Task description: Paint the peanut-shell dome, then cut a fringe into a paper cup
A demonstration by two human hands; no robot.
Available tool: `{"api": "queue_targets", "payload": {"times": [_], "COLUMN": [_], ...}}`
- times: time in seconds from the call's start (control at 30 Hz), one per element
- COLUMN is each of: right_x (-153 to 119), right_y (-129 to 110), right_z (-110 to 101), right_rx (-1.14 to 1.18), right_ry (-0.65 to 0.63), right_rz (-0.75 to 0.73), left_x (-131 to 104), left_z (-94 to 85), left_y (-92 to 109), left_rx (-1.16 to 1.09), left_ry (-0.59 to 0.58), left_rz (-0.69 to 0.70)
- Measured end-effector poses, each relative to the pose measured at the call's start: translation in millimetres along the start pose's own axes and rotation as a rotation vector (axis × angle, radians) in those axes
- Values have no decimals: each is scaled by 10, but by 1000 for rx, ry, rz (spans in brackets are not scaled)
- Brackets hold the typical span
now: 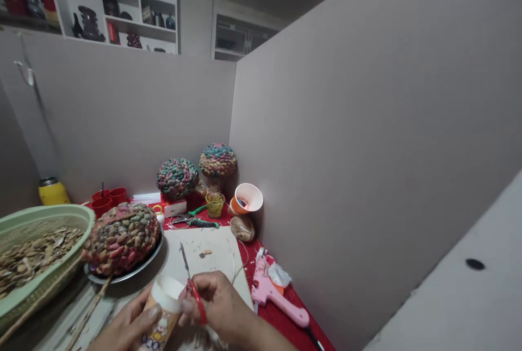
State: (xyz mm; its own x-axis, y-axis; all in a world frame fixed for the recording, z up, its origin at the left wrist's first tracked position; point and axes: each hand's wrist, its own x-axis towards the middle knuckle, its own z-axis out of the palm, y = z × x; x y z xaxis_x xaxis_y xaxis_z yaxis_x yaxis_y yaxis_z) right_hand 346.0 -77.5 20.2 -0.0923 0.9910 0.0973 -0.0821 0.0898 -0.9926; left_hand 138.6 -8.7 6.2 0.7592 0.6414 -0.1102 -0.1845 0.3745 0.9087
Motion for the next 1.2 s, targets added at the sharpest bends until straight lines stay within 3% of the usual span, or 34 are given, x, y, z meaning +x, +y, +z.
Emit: {"api": "queue_targets", "payload": {"times": [0.23, 0.6, 0.83, 1.0, 1.2], "right_x": [6, -38, -15, 18, 33], "right_y": [-2, -61, -5, -22, -67], "right_z": [-21, 24, -65, -98, -118], "right_rx": [-26, 35, 53, 78, 106], "right_ry": [107, 56, 293, 385, 380], "right_rz": [-31, -20, -128, -162, -119], "left_x": [65, 21, 74, 92, 127], "left_z": [-107, -131, -223, -199, -193], "left_y": [-124, -66, 9, -13, -129], "left_rx": [51, 174, 353, 261, 127], "left_ry": [124, 97, 67, 78, 82], "left_rz": [169, 188, 127, 125, 174]}}
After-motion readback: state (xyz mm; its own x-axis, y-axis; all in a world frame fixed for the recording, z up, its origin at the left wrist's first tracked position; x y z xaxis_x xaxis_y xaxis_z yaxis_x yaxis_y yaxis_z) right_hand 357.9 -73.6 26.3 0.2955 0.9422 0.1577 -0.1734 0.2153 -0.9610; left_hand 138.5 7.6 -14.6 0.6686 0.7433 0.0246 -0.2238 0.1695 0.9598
